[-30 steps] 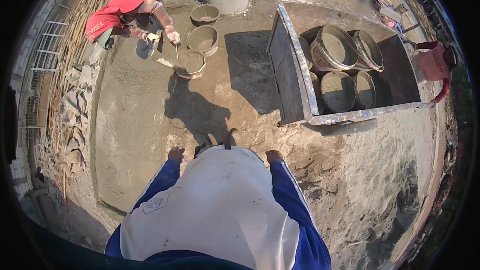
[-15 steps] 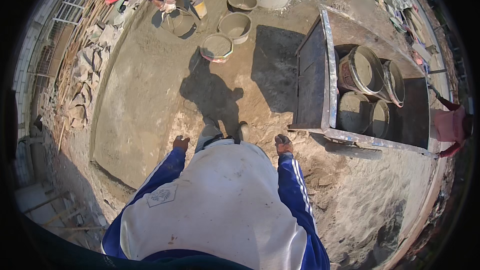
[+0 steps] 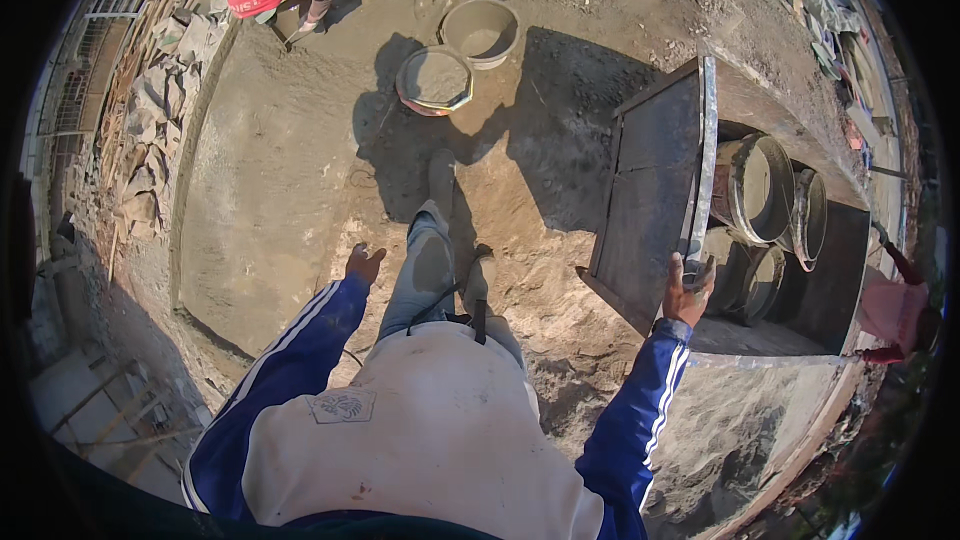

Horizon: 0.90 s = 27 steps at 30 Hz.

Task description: The person places several buckets of wet cement into a metal cart and pushes the cart across the dirt of a construction site. They handle the buckets by hand while wearing gloves.

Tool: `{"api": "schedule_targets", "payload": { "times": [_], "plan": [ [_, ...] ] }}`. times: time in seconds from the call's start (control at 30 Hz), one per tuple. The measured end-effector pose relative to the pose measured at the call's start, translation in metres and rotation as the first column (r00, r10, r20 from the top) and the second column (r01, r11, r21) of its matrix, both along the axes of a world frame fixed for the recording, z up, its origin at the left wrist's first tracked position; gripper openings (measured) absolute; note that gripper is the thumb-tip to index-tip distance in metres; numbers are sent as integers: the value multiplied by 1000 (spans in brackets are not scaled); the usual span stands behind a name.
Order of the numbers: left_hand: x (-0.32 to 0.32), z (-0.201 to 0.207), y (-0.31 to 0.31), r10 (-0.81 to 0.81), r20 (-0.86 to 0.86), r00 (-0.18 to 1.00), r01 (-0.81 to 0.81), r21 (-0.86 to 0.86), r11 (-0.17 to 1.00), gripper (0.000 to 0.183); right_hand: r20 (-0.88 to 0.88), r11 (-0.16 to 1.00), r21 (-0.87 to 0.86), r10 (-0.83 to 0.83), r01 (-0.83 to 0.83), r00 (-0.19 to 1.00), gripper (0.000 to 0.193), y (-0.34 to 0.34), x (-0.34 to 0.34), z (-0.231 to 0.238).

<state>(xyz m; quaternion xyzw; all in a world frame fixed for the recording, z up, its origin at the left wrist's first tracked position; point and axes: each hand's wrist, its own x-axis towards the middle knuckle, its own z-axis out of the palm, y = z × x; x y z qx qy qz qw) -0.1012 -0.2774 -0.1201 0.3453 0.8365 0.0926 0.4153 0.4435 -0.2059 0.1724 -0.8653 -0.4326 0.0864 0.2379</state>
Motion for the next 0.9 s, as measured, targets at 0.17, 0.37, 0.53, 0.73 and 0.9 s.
{"api": "schedule_targets", "payload": {
  "times": [0.17,0.37,0.53,0.73,0.9],
  "plan": [
    [30,-28,139,-216,78,973,225,-137,965,76,411,974,-163,-78,157,908,82,20,14,-48],
    [67,-155,347,-495,149,856,516,-190,835,84,617,801,-286,-267,527,741,56,17,29,-57],
    [103,-207,494,-603,249,758,650,-351,674,84,663,786,-261,-276,561,696,56,-31,64,-69],
    [114,-253,505,-589,71,805,582,-289,760,83,730,795,-206,-263,570,631,58,-68,69,-83],
    [64,-216,516,-545,-82,834,513,-247,822,82,708,678,-316,-297,664,640,43,10,16,-85]
  ]
}}
